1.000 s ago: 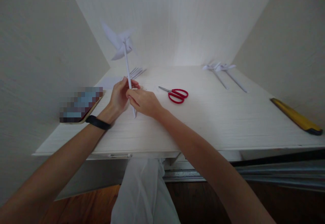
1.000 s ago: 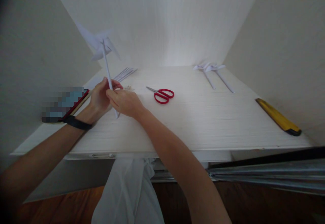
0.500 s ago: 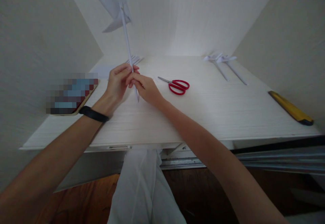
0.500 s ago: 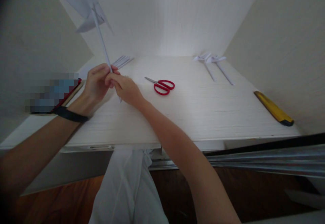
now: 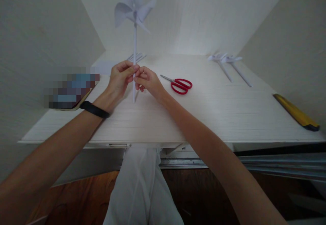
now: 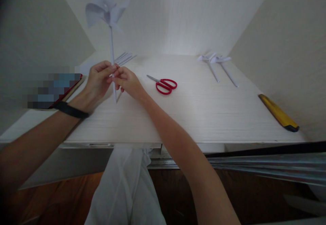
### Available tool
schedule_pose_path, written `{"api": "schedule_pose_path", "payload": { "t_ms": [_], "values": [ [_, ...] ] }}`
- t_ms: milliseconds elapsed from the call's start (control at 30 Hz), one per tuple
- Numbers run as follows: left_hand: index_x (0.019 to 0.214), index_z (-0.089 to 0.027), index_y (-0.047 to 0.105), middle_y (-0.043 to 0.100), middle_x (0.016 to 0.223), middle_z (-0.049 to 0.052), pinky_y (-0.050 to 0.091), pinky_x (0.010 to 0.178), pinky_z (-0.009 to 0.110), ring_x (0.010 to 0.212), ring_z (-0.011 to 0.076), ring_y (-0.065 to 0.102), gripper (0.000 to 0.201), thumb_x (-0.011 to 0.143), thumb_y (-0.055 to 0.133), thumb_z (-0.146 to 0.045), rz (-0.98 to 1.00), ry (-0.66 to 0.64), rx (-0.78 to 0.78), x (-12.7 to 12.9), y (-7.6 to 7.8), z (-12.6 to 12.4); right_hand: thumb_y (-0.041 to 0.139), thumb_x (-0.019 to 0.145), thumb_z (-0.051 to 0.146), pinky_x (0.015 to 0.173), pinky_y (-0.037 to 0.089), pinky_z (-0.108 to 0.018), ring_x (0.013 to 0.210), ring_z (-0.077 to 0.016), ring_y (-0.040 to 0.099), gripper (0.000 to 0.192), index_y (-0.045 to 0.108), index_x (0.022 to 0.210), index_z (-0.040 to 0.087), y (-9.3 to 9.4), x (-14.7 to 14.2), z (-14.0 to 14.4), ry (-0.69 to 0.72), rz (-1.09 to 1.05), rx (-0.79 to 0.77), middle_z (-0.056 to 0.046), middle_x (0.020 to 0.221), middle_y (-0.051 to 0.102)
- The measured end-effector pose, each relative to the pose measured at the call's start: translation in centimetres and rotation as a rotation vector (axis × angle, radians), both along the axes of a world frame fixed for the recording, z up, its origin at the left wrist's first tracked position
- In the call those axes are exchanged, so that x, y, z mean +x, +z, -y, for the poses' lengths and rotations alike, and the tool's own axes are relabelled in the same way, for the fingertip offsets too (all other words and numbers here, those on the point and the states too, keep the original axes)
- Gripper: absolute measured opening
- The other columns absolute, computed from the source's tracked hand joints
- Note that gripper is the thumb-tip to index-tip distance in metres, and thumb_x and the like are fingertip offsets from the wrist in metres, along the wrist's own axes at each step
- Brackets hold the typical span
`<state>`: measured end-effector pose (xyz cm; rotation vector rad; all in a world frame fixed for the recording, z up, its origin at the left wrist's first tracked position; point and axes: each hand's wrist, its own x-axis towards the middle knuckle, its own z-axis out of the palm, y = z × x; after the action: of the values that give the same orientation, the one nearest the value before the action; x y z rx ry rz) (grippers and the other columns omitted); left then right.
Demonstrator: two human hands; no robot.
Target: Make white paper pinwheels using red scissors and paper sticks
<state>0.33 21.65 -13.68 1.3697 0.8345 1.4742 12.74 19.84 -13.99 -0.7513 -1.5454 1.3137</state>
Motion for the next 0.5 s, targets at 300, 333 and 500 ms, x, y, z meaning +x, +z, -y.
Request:
{"api": "schedule_pose_path", "payload": {
  "t_ms": [300, 333, 500],
  "values": [
    [0.068, -0.019, 0.066, 0.066, 0.082, 0.004, 0.049, 0.058, 0.027, 0.069, 0.0151, 0.062, 0.025, 0.068, 0.076, -0.041, 0.014, -0.089, -0.006, -0.5, -0.6, -0.4, 0.073, 0.076, 0.037, 0.048, 0.042, -0.018, 0.054, -0.0083, 0.059, 0.033, 0.045, 0.074, 0.019, -0.5, 0.9, -0.5, 0.109, 0.03, -0.146, 0.002, 0.068, 0.065],
    [0.07, -0.019, 0.067, 0.067, 0.084, 0.004, 0.05, 0.061, 0.028, 0.072, 0.0161, 0.063, 0.025, 0.07, 0.074, -0.043, -0.003, -0.094, -0.01, -0.6, -0.6, -0.4, 0.073, 0.076, 0.037, 0.049, 0.042, -0.018, 0.054, -0.0083, 0.059, 0.031, 0.049, 0.074, 0.018, -0.5, 1.0, -0.5, 0.135, 0.045, -0.145, 0.002, 0.067, 0.064],
    [0.071, -0.019, 0.067, 0.065, 0.074, 0.005, 0.052, 0.06, 0.031, 0.068, 0.0181, 0.063, 0.033, 0.074, 0.068, -0.052, -0.075, -0.104, -0.01, -0.8, 0.0, 0.0, 0.075, 0.071, 0.044, 0.053, 0.044, -0.021, 0.051, -0.0087, 0.056, 0.034, 0.057, 0.075, 0.016, -0.7, 1.3, -0.4, 0.279, 0.05, -0.104, 0.002, 0.062, 0.064]
  ]
}}
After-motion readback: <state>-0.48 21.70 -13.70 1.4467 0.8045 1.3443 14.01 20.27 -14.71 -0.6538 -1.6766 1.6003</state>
